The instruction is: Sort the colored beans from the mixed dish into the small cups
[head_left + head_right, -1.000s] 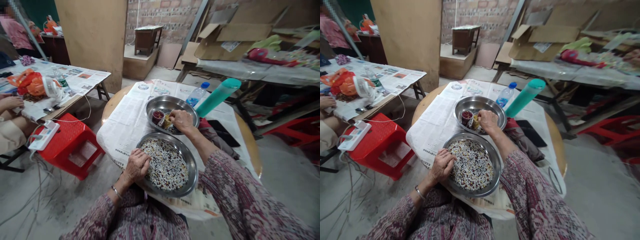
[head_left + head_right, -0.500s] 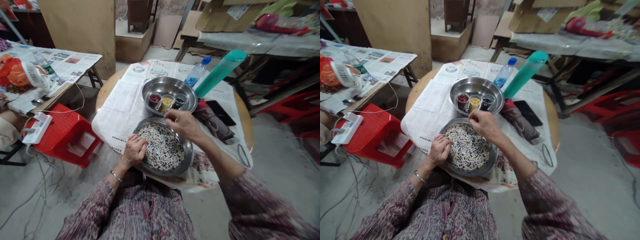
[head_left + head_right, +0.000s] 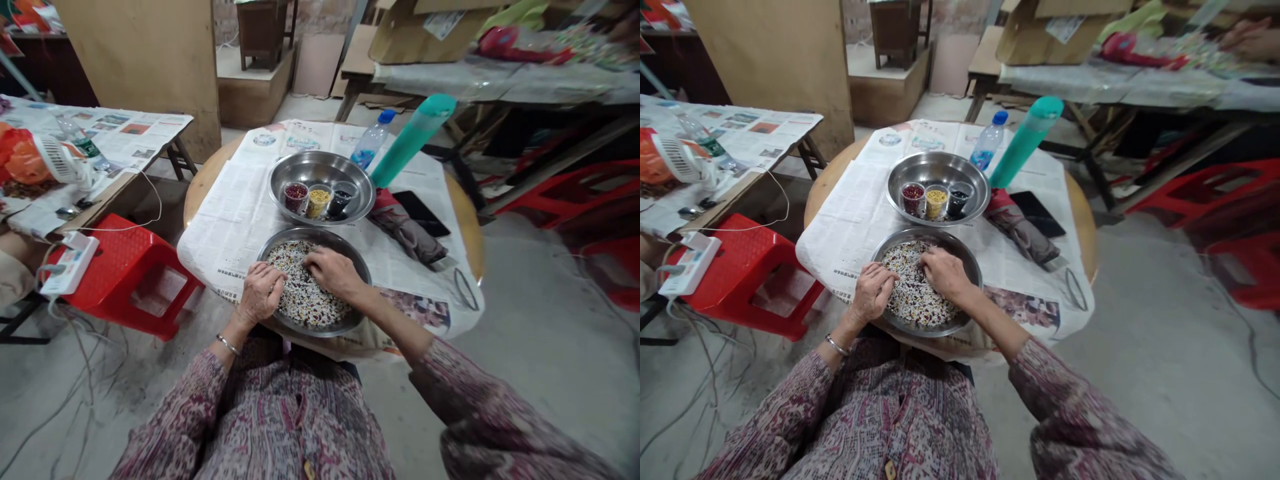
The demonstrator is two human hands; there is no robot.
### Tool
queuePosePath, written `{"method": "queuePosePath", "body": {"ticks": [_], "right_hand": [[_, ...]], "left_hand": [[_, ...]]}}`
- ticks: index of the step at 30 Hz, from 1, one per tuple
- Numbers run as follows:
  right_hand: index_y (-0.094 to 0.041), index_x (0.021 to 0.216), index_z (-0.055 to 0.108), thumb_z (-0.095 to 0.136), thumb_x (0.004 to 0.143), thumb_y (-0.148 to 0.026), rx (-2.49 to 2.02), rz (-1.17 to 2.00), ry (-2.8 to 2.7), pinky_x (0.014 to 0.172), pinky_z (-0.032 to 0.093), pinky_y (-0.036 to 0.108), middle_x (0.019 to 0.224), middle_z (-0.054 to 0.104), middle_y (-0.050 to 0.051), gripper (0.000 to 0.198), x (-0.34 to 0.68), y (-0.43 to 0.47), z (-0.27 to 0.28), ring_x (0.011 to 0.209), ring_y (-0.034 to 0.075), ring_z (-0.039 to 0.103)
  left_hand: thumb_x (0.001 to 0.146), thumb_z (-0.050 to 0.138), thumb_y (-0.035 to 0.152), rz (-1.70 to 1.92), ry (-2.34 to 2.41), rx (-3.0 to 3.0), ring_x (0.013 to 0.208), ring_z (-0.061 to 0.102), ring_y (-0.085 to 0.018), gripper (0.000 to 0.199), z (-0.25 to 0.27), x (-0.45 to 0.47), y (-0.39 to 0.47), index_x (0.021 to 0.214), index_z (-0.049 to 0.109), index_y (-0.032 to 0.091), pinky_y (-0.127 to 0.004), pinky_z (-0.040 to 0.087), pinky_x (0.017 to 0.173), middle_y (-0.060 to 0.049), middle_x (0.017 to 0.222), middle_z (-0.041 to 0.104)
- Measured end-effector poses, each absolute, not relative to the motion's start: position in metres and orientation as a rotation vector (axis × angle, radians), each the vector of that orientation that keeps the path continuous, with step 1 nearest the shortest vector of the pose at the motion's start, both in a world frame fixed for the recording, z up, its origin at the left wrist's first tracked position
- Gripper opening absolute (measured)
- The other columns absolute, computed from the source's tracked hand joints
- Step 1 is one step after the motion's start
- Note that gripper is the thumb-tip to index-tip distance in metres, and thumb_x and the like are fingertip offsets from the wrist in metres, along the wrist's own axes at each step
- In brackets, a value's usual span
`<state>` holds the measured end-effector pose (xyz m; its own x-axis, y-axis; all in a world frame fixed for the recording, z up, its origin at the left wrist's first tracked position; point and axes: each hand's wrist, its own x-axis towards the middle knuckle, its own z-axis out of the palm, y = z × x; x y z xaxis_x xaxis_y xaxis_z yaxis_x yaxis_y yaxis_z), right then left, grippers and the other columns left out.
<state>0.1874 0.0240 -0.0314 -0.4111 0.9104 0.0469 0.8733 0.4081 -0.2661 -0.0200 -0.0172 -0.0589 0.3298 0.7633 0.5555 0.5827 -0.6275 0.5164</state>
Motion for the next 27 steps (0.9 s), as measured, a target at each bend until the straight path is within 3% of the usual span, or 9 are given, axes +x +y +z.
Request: {"method": "queuePosePath", "body": {"ticks": [5,8,10,15,20,23,27], "right_hand": [[-0.019,0.109,0.068,0.055,0.094,-0.025,-1.388,0.403,-2.367,0.096,0.046,0.035,0.112,0.066,0.01,0.021,0.158,0.037,-0.036,0.108,0.022,0.058],[-0.019,0.119,0.065,0.068,0.087,-0.031,-1.079,0.456,-2.513,0.099,0.047,0.04,0.12,0.062,0.011,0.035,0.149,0.025,-0.036,0.113,0.024,0.054],[-0.019,0.117,0.066,0.074,0.082,-0.035,-0.962,0.463,-2.606,0.097,0.047,0.042,0.119,0.062,0.012,0.039,0.155,0.018,-0.036,0.111,0.025,0.054],[-0.021,0.098,0.07,0.059,0.092,-0.024,-1.129,0.363,-2.605,0.092,0.049,0.036,0.103,0.065,0.008,0.013,0.198,0.019,-0.038,0.103,0.022,0.057],[-0.019,0.111,0.069,0.055,0.094,-0.026,-1.616,0.211,-2.325,0.094,0.049,0.038,0.109,0.064,0.012,0.023,0.213,0.023,-0.041,0.105,0.025,0.059],[-0.019,0.117,0.066,0.055,0.095,-0.032,-1.475,0.3,-2.418,0.091,0.05,0.037,0.11,0.063,0.012,0.027,0.196,0.007,-0.04,0.101,0.023,0.061],[-0.018,0.112,0.065,0.059,0.093,-0.025,-1.091,0.492,-2.66,0.083,0.051,0.031,0.102,0.064,0.008,0.021,0.177,-0.014,-0.035,0.093,0.019,0.062]], "left_hand": [[0.099,0.043,0.02,1.235,1.238,2.317,0.105,0.06,-0.021,0.021,-0.057,-0.019,-0.018,0.11,0.06,0.019,-0.038,0.045,0.099,-0.007,0.105,0.068],[0.099,0.042,0.023,1.287,1.251,2.254,0.116,0.056,-0.022,0.026,-0.056,-0.019,-0.02,0.121,0.054,0.018,-0.038,0.044,0.101,-0.011,0.118,0.063],[0.1,0.042,0.023,1.272,1.258,2.252,0.114,0.056,-0.022,0.025,-0.056,-0.019,-0.02,0.121,0.054,0.018,-0.038,0.044,0.101,-0.011,0.116,0.063],[0.1,0.042,0.022,1.272,1.227,2.281,0.103,0.06,-0.02,0.021,-0.058,-0.02,-0.019,0.116,0.055,0.019,-0.037,0.044,0.098,-0.007,0.103,0.066],[0.1,0.043,0.022,1.291,1.211,2.286,0.096,0.061,-0.019,0.02,-0.058,-0.019,-0.017,0.114,0.057,0.019,-0.037,0.044,0.097,-0.005,0.098,0.067],[0.1,0.042,0.021,1.273,1.219,2.291,0.096,0.062,-0.02,0.019,-0.057,-0.019,-0.017,0.112,0.057,0.019,-0.037,0.044,0.097,-0.006,0.099,0.068],[0.1,0.042,0.02,1.247,1.213,2.299,0.099,0.062,-0.02,0.02,-0.057,-0.019,-0.017,0.111,0.058,0.019,-0.038,0.044,0.098,-0.006,0.104,0.069]]}}
